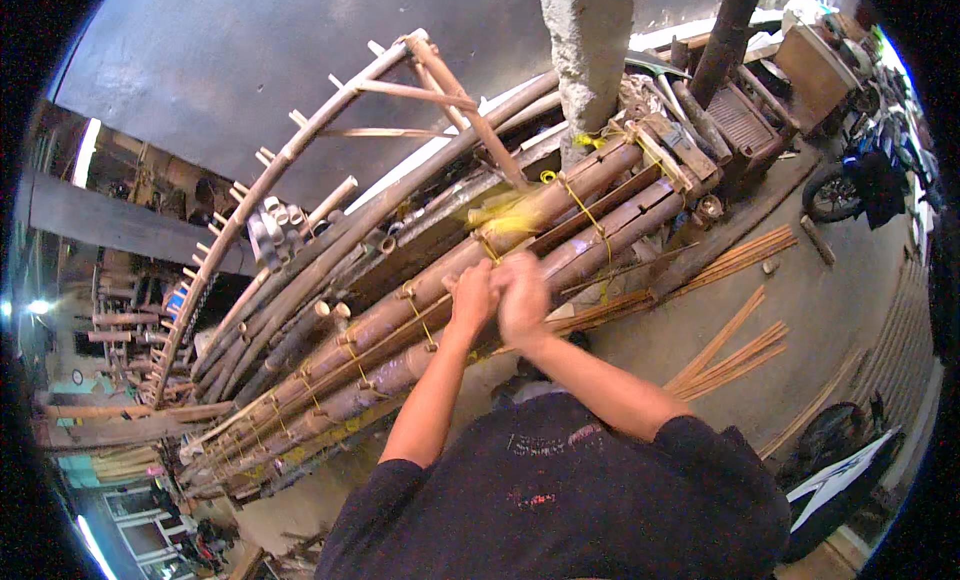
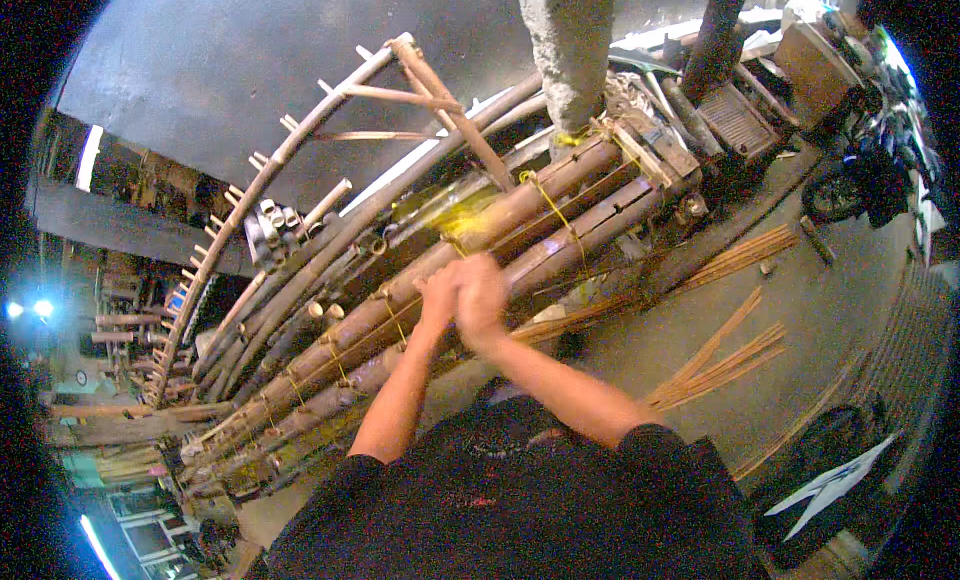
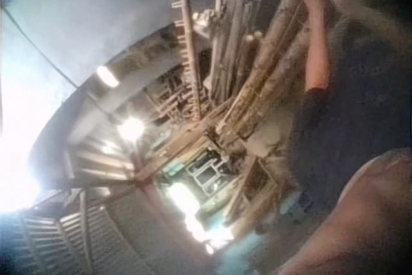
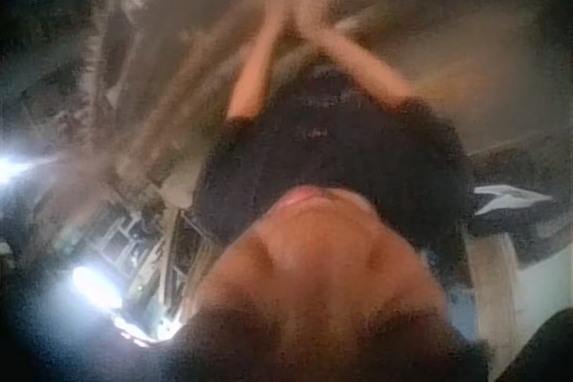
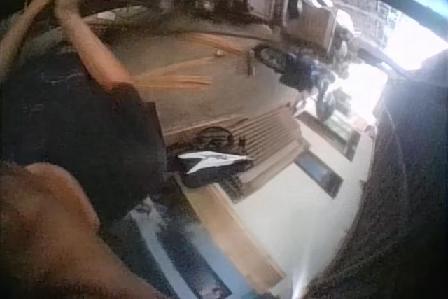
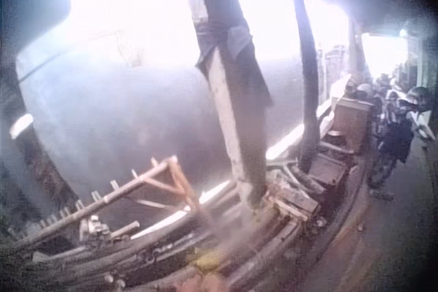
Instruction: The person repeatedly picks up thin bamboo rods and secures them to a larger bamboo frame using yellow string. They wrap the string around the rods and frame, then tie knots to hold them in place. The process is repeated multiple times along the length of the frame.
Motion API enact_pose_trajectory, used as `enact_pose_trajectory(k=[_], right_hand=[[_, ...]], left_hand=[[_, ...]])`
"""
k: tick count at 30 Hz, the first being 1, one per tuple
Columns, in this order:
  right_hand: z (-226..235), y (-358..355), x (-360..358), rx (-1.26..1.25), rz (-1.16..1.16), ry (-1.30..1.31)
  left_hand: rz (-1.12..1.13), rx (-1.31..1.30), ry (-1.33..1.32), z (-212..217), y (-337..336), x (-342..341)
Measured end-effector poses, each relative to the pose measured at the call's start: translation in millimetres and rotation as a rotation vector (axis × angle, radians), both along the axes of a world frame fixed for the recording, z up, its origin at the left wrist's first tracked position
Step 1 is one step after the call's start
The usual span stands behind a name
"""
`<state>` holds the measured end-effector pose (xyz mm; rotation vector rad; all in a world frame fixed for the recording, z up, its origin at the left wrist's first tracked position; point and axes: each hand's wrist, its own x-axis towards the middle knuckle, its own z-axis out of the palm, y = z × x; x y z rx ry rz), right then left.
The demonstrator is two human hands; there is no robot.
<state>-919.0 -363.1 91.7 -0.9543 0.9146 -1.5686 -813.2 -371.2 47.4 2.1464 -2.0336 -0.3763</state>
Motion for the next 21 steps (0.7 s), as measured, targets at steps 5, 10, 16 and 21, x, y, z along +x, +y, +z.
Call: enact_pose_trajectory(k=[5,10,16,21], right_hand=[[43.1,-88.3,28.7,-0.450,0.562,1.371],[-3.4,-148.8,12.4,-0.064,0.840,1.186],[-38.6,4.1,-87.7,-0.510,1.012,1.101],[-45.0,18.4,-79.8,-0.289,0.868,0.899]], left_hand=[[-0.061,-0.398,0.410,-24.4,-2.4,12.0],[0.072,-0.001,0.464,16.3,-0.1,-3.4],[0.123,-0.113,0.258,23.5,-5.6,-17.0],[0.081,-0.298,0.724,76.2,-71.3,-2.3]])
